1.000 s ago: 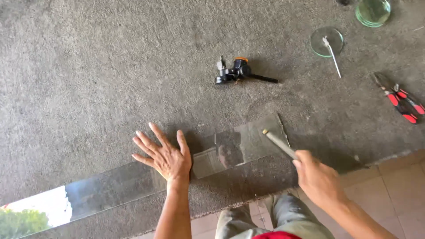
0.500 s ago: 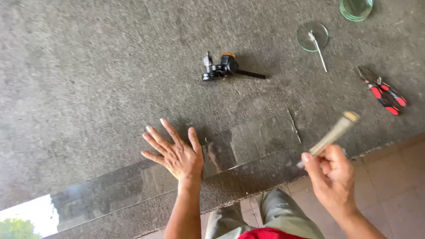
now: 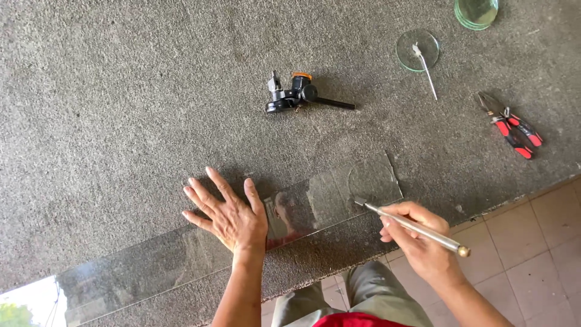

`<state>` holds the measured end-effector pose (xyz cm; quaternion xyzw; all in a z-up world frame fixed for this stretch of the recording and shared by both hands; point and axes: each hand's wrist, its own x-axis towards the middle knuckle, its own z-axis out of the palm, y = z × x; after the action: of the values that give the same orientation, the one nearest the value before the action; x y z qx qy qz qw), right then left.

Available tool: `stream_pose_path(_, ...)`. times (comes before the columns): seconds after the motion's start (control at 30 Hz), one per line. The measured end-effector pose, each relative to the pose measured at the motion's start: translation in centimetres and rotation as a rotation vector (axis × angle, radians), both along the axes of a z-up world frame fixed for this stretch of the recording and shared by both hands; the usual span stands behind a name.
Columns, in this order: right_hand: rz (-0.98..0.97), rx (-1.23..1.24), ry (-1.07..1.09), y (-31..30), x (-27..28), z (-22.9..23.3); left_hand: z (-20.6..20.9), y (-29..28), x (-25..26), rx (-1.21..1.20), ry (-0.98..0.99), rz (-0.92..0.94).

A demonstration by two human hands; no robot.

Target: Cutting circular pieces from a glass sheet using specialized glass cutting tools and pliers.

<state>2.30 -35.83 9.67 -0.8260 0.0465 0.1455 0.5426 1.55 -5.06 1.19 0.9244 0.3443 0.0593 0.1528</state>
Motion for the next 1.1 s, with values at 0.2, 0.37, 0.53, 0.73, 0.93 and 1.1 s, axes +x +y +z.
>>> stream_pose_path(0.2, 0.063, -0.089, -0.054, 0.8, 0.1, 1.4, 0.0, 0.0, -0.1, 0.013, 0.013, 0.005)
stream_pose_path(0.37, 0.165, -0.261, -0.184, 1.4, 0.2, 1.6, -0.2, 0.1, -0.1, 0.014, -0.011, -0.006)
stream_pose_path(0.53, 0.182, -0.357, -0.252, 2.3, 0.6, 1.6, -0.2, 0.1, 0.0, 0.019, 0.006, 0.000)
stream_pose_path(0.73, 0.185, -0.349, -0.333, 2.6, 1.1, 0.4, 0.0, 0.2, 0.3, 0.011, 0.003, 0.010)
stream_pose_path(0.93, 0.233, -0.282, -0.349, 2.7, 1.5, -0.1, 0.1, 0.2, 0.1, 0.007, -0.004, 0.003)
stream_pose_path(1.1, 0.284, -0.334, -0.341, 2.9, 1.0, 0.6, 0.2, 0.0, 0.0, 0.004, -0.017, 0.001)
